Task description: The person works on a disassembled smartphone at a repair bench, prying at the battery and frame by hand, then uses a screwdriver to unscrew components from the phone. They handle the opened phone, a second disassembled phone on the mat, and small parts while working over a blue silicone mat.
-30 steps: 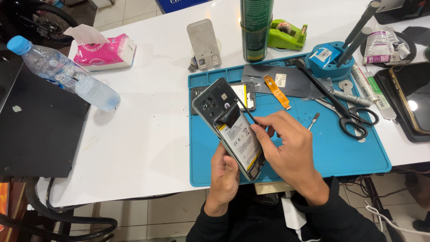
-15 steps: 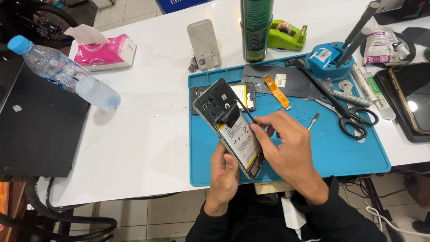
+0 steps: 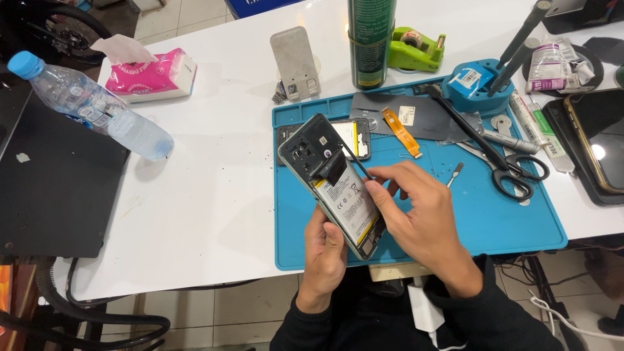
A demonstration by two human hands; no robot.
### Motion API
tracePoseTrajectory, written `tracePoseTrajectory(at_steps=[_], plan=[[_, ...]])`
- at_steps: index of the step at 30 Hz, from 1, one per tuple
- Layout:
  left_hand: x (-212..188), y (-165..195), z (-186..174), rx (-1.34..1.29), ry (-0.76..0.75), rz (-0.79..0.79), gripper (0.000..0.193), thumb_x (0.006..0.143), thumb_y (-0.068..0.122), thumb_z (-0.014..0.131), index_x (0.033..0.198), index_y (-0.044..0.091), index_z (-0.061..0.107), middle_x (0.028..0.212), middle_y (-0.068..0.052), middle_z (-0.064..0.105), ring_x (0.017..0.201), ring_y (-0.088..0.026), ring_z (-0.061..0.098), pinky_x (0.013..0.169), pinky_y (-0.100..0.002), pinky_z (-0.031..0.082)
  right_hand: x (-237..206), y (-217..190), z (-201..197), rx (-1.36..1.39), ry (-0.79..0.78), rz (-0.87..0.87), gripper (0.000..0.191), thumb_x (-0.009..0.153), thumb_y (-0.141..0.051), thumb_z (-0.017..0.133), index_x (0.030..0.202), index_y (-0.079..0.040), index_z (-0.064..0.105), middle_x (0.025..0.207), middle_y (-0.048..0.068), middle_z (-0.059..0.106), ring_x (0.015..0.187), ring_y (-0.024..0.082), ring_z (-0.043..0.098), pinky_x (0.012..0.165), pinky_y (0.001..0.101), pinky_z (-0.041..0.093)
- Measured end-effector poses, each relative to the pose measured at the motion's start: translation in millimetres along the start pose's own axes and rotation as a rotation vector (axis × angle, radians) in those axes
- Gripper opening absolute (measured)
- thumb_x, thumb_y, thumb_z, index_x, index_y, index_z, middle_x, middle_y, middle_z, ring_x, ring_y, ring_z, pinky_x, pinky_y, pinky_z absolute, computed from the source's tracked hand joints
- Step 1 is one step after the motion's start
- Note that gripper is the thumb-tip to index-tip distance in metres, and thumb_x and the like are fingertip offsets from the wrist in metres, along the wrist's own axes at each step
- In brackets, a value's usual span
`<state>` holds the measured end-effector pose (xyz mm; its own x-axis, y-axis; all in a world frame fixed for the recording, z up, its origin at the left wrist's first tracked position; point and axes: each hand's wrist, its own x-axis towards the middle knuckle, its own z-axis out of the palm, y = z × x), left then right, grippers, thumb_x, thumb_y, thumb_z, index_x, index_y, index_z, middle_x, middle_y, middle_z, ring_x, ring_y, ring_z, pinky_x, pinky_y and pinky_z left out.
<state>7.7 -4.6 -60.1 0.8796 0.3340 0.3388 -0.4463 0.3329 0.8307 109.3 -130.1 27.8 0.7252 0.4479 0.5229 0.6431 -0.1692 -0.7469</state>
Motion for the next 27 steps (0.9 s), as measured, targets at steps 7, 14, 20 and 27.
tracePoseTrajectory(at_steps=[7, 14, 20, 27], plan=[[3, 9, 6, -0.062, 0.066, -0.007, 0.074, 0.107, 0.051, 0.048, 0.155, -0.002, 0.031, 0.155, -0.018, 0.048, 0.139, -0.027, 0.054, 0.115, -0.043, 0.047, -9, 7, -8, 0.11, -0.076, 0.114, 0.024, 0.095, -0.011, 0.067, 0.117, -0.002, 0.073, 0.091, 0.008, 0.073, 0.073, 0.013, 0.068, 0.065, 0.0269, 0.054], [3, 9, 5, -0.101, 0.158, -0.012, 0.071, 0.105, 0.05, 0.048, 0.154, 0.002, 0.031, 0.152, -0.016, 0.049, 0.135, -0.024, 0.055, 0.105, -0.04, 0.052, -13, 16, -4, 0.159, -0.107, 0.167, 0.023, 0.092, -0.01, 0.07, 0.115, -0.004, 0.074, 0.084, 0.006, 0.074, 0.071, 0.011, 0.068, 0.061, 0.0262, 0.053], [2, 8, 4, -0.115, 0.18, -0.005, 0.07, 0.106, 0.049, 0.049, 0.155, 0.001, 0.032, 0.148, -0.015, 0.051, 0.134, -0.023, 0.055, 0.108, -0.041, 0.05, -14, 19, -4, 0.171, -0.128, 0.194, 0.024, 0.092, -0.01, 0.071, 0.115, -0.004, 0.075, 0.083, 0.006, 0.073, 0.071, 0.011, 0.067, 0.062, 0.0258, 0.052], [2, 10, 5, -0.111, 0.174, 0.006, 0.071, 0.105, 0.049, 0.05, 0.154, 0.002, 0.03, 0.152, -0.015, 0.049, 0.139, -0.024, 0.052, 0.114, -0.044, 0.046, -18, 22, -6, 0.265, -0.145, 0.232, 0.025, 0.092, -0.01, 0.071, 0.115, -0.003, 0.075, 0.09, 0.005, 0.073, 0.078, 0.011, 0.068, 0.07, 0.0251, 0.055]])
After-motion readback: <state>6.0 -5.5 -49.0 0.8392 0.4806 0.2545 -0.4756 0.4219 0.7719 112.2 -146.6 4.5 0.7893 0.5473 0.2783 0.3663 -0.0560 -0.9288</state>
